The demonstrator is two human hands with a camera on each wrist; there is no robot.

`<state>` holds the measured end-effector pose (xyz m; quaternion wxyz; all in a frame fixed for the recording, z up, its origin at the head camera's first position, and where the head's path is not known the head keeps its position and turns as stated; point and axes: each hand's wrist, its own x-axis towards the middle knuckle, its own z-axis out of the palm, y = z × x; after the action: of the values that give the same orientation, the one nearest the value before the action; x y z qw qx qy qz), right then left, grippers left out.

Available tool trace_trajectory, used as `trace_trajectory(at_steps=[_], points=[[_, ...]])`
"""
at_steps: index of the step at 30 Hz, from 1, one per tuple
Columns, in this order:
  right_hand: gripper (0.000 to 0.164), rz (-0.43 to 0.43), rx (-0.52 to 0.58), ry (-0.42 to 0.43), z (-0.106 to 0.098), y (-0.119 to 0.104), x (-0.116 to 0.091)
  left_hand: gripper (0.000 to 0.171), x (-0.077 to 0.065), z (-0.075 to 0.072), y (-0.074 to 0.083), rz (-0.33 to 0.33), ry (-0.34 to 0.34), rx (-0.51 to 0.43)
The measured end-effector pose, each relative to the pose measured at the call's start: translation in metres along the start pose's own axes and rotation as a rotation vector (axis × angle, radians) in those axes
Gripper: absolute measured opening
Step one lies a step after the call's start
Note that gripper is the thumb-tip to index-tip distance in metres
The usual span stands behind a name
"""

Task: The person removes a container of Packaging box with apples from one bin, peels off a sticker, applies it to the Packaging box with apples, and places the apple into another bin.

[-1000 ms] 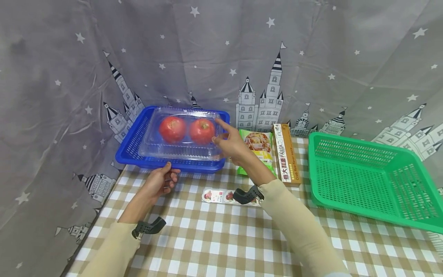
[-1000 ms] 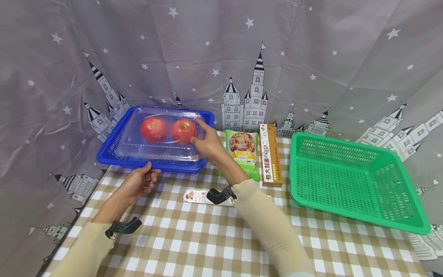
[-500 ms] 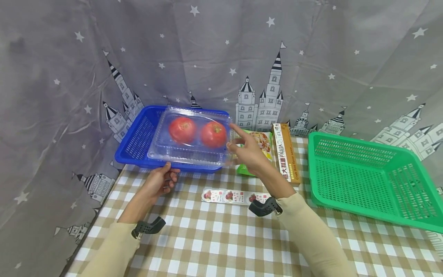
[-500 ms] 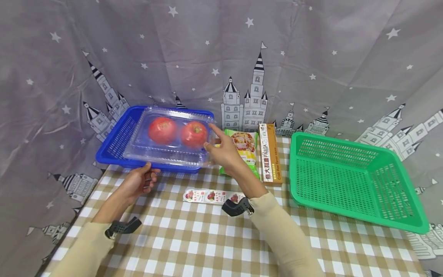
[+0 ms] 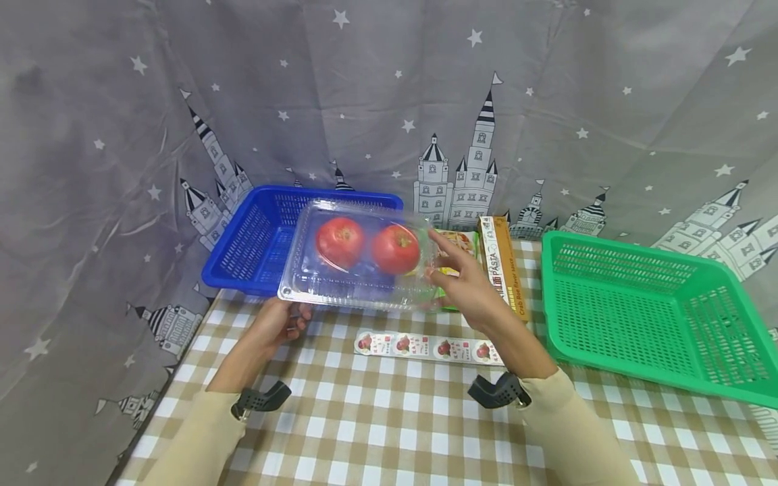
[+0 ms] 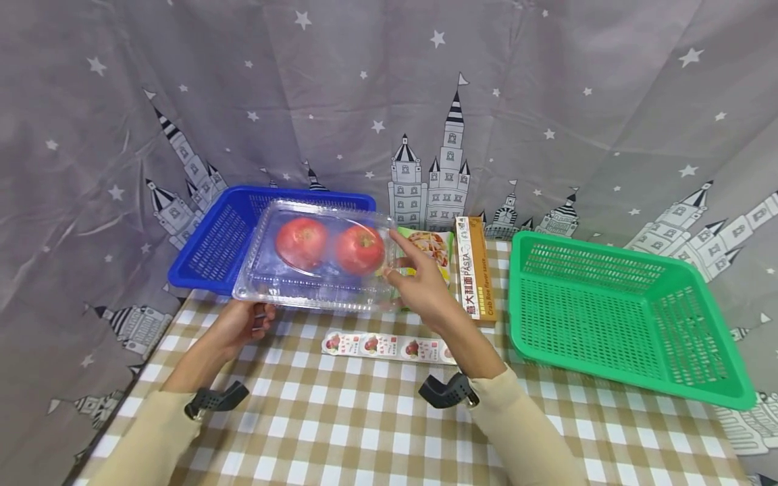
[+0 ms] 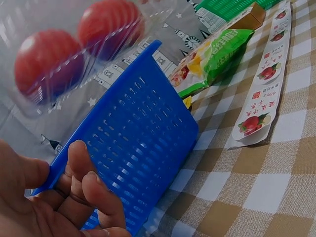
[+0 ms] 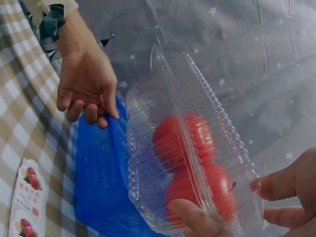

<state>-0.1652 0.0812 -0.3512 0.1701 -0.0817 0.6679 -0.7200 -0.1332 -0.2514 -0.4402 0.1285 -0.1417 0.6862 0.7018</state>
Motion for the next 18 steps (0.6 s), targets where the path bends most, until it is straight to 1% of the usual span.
trace_trajectory(at_steps=[5,10,14,18], points=[[0.073,-0.028,-0.031,0.0,-0.011,0.005,-0.02,0.033,-0.001,0.0,0.002,-0.013,0.01,-0.026],[0.071,-0.029,-0.057,-0.019,-0.024,0.012,-0.041,0.038,0.0,0.0,0.001,-0.034,0.011,-0.061],[0.071,-0.019,-0.114,-0.007,-0.03,0.017,-0.059,0.041,0.001,-0.001,-0.001,-0.019,-0.008,-0.057],[0.071,-0.002,-0.129,-0.003,-0.033,0.02,-0.076,0.044,0.0,-0.002,-0.002,0.0,-0.024,-0.041]])
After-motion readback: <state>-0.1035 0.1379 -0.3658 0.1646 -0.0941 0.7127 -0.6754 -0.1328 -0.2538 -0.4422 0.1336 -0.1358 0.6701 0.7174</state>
